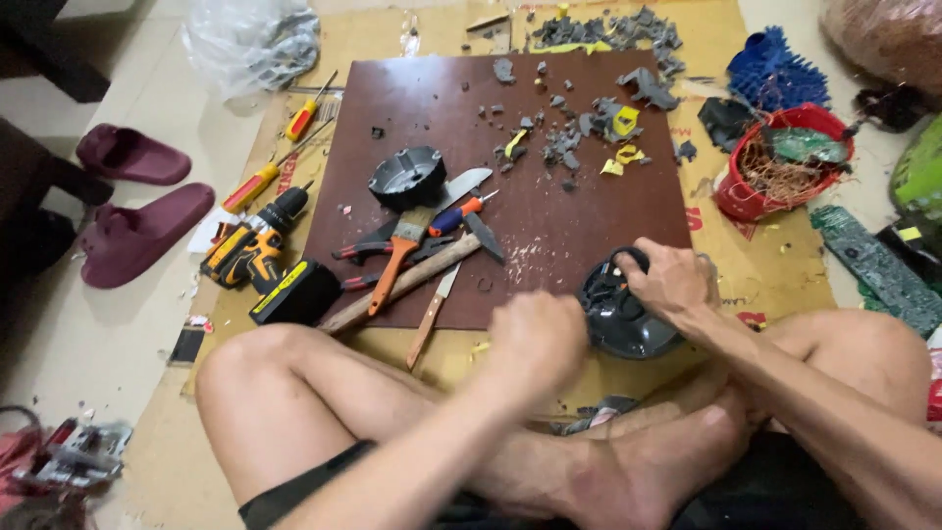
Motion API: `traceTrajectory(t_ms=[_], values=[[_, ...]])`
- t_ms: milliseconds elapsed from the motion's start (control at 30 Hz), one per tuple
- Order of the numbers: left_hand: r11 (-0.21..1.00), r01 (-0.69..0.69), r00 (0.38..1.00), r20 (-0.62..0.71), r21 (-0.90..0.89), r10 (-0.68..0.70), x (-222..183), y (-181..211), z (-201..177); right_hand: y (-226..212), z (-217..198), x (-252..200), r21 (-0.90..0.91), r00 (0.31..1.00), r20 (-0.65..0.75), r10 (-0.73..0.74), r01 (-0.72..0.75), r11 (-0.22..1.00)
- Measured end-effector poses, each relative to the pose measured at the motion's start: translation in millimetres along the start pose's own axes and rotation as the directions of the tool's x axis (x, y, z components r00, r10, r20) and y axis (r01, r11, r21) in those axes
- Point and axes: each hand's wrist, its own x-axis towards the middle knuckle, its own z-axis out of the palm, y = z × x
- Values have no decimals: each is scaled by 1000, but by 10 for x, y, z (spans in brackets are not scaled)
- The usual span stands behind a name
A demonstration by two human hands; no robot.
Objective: A person is sitting on the floor disassembling a black electronic component using a screwdriver and pliers.
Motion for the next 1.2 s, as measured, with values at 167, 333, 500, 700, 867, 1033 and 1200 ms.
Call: traceTrajectory(t_ms=[167,333,500,700,867,1033,1200], values=[[999,-46,999,-26,20,46,-162,-16,288,61,21,-19,32,997,41,64,-65,997],[929,116,991,103,-352,-85,-560,-376,408,-169,-288,-138,121,986,151,74,-93,988],[772,117,986,-22,-625,-167,-532,-387,1038,-184,-262,-166,121,991,98,89,-101,988],[733,184,981,76,-654,-178,-270,-362,914,-139,-126,-231,119,999,-42,26,-21,993],[909,44,998,54,-415,-24,-137,-457,436,-33,-25,-278,125,983,-183,19,4,992],[945,17,989,142,-328,32,-205,-611,-112,114,231,-204,67,932,-339,-130,162,985],[944,10,975,214,-330,65,-113,-671,-125,210,395,-77,23,868,-406,-287,324,946]])
